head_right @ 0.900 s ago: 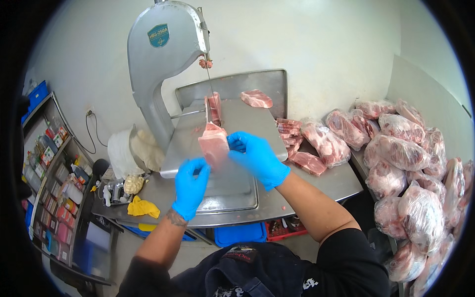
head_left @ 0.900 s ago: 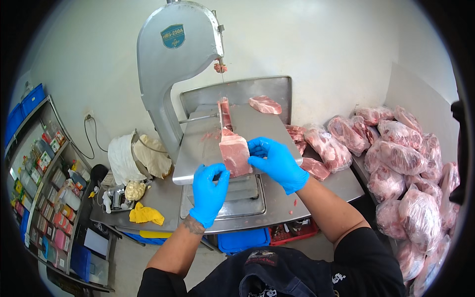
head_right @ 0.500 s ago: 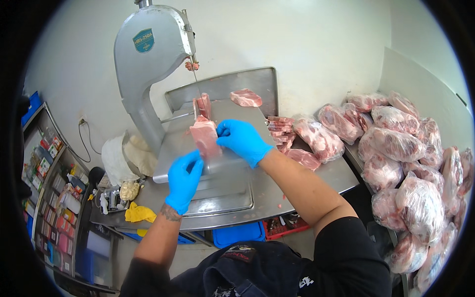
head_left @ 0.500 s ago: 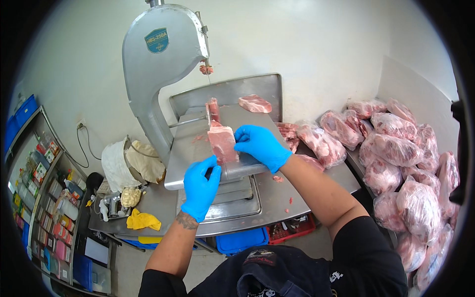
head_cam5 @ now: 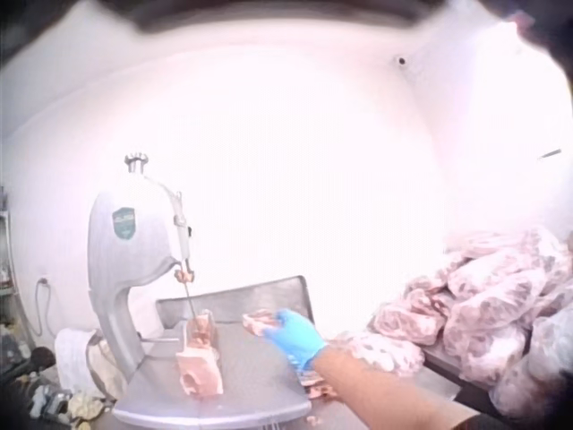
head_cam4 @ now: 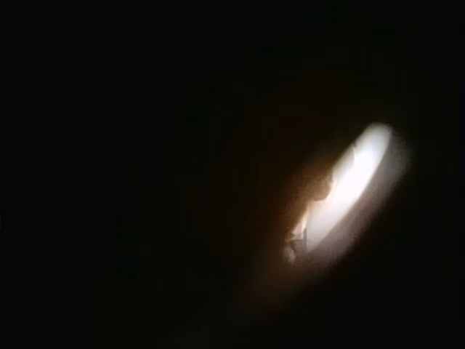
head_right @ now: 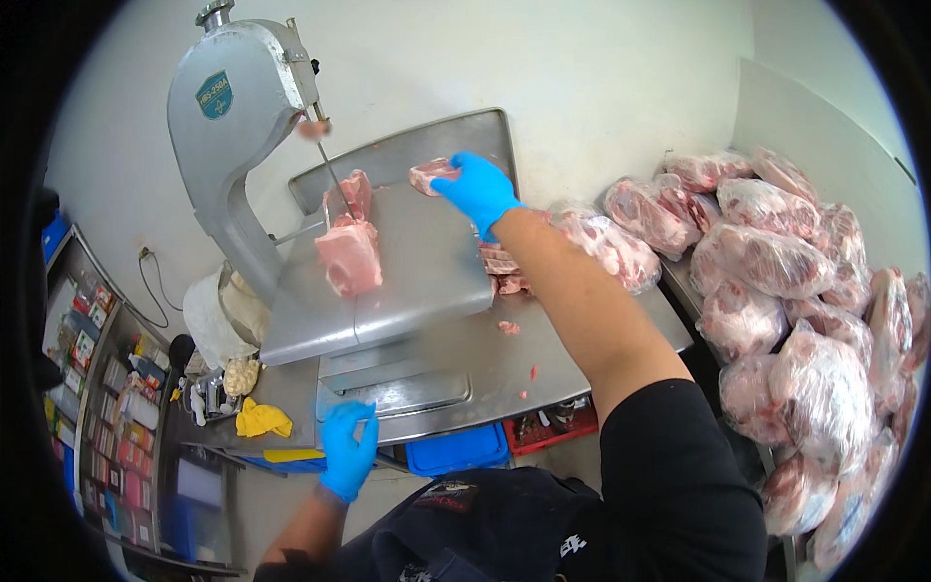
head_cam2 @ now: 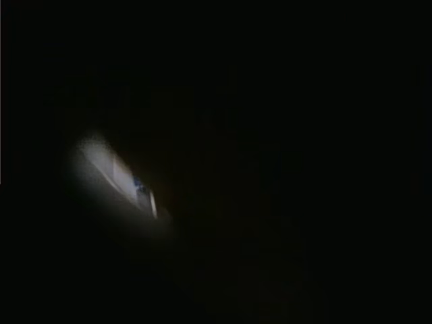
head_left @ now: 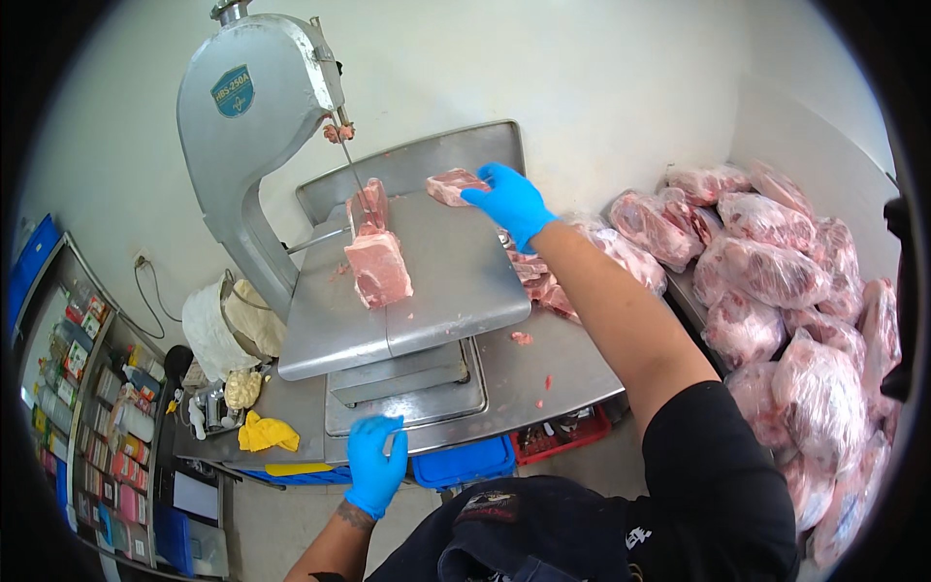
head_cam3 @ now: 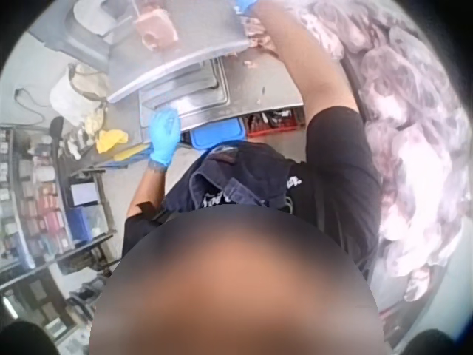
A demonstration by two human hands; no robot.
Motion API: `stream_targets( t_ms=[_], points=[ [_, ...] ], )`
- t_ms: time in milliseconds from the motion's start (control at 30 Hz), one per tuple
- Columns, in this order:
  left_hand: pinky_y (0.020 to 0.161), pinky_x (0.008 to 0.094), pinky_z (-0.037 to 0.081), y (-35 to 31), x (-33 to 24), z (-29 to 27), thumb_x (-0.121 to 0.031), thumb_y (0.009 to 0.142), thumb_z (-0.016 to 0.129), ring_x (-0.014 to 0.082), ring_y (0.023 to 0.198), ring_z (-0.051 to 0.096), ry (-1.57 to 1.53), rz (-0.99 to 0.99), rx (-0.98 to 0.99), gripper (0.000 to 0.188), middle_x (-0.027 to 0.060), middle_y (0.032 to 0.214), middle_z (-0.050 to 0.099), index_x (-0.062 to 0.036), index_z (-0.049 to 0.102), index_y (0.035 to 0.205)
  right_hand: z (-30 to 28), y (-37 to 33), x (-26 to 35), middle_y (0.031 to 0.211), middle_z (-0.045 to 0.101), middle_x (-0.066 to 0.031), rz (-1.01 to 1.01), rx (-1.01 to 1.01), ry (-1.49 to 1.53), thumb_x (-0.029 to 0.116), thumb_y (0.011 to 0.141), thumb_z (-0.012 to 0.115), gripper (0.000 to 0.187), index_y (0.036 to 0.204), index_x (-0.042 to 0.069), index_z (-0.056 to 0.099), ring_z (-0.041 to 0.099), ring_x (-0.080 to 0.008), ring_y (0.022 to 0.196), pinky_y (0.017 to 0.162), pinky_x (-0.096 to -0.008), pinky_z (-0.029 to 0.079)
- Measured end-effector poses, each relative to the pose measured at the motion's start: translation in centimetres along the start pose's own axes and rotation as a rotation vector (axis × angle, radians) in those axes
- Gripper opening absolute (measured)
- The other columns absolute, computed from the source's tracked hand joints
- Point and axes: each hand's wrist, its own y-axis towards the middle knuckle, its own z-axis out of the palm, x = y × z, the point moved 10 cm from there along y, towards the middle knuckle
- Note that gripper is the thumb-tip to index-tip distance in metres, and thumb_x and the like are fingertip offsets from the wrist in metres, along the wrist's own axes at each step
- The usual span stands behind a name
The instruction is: The person uses a bandsaw to cut a large piece of pork into smaller portions. They position the meat, guide it through the blade, and place the cut pieces on the counter. A coworker is visible nearby handling a phone.
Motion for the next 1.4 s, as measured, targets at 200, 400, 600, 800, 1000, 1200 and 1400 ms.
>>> stream_targets(
  t_ms=[200, 400, 600, 800, 1000, 1200, 1400],
  points=[
    [0.083, 0.0440, 0.054, -7.7, 0.8, 4.0, -0.016, 0.090, 0.075, 0.0337, 0.091, 0.068, -0.046, -0.373, 0.074, 0.017, 0.0146, 0.097, 0.074, -0.0059, 0.077, 0.103, 6.3, 7.1, -10.1, 0.105, 0.072, -0.0182, 0.425, 0.308, 0.410, 0.040, 0.087, 0.082, 0.045, 0.103, -0.001, 0.074, 0.067, -0.0283, 0.090, 0.076, -0.0415, 0.056],
    [0.085, 0.0435, 0.055, -12.5, 0.8, 4.0, -0.019, 0.090, 0.076, 0.0343, 0.094, 0.070, -0.068, -0.528, 0.142, 0.016, 0.0146, 0.098, 0.076, -0.0072, 0.079, 0.100, 12.1, 7.8, -16.7, 0.077, 0.061, -0.0064, 0.679, 0.479, 0.752, 0.025, 0.087, 0.080, 0.021, 0.085, 0.008, 0.069, 0.055, -0.0163, 0.057, 0.047, -0.0317, 0.046],
    [0.086, 0.0417, 0.055, -11.5, 2.9, 2.0, -0.020, 0.093, 0.075, 0.0321, 0.095, 0.071, -0.146, -0.452, 0.301, 0.018, 0.0136, 0.101, 0.076, -0.0070, 0.079, 0.105, 5.0, 3.9, -15.9, 0.096, 0.065, -0.0115, 0.657, 0.215, 0.755, 0.028, 0.091, 0.073, 0.027, 0.105, 0.006, 0.066, 0.065, -0.0250, 0.076, 0.063, -0.0404, 0.057],
    [0.087, 0.0404, 0.056, -5.6, 3.6, 1.9, -0.020, 0.095, 0.073, 0.0324, 0.097, 0.070, -0.192, -0.247, 0.449, 0.021, 0.0139, 0.104, 0.076, -0.0053, 0.077, 0.109, 1.8, 1.2, -9.9, 0.151, 0.046, -0.0269, 0.616, 0.210, 0.497, 0.047, 0.086, 0.079, 0.090, 0.153, 0.002, 0.042, 0.051, -0.0390, 0.133, 0.108, -0.0524, 0.045],
    [0.078, 0.0400, 0.054, -6.4, 3.4, 2.5, -0.023, 0.093, 0.075, 0.0292, 0.085, 0.068, -0.264, -0.241, 0.348, 0.024, 0.0127, 0.094, 0.074, -0.0061, 0.077, 0.110, 5.1, 3.9, -5.7, 0.159, 0.043, -0.0257, 0.371, 0.255, 0.249, 0.045, 0.081, 0.081, 0.096, 0.159, 0.009, 0.040, 0.054, -0.0373, 0.137, 0.108, -0.0450, 0.048],
    [0.086, 0.0378, 0.056, -14.8, 6.6, 1.4, -0.020, 0.093, 0.076, 0.0264, 0.093, 0.072, -0.229, -0.669, 0.254, 0.024, 0.0136, 0.097, 0.077, -0.0049, 0.079, 0.110, 12.3, 8.0, -2.7, 0.129, 0.069, -0.0203, -0.046, 0.485, -0.530, 0.048, 0.079, 0.075, 0.071, 0.140, 0.013, 0.064, 0.071, -0.0363, 0.110, 0.091, -0.0480, 0.059],
    [0.089, 0.0350, 0.057, -19.8, 7.2, 1.1, -0.020, 0.094, 0.076, 0.0215, 0.096, 0.073, -0.272, -0.964, 0.221, 0.024, 0.0134, 0.105, 0.078, -0.0043, 0.080, 0.112, 12.6, 9.3, -4.2, 0.096, 0.077, -0.0189, 0.198, 0.473, -0.149, 0.045, 0.081, 0.071, 0.047, 0.108, 0.007, 0.075, 0.074, -0.0344, 0.082, 0.083, -0.0458, 0.059]
  ],
)
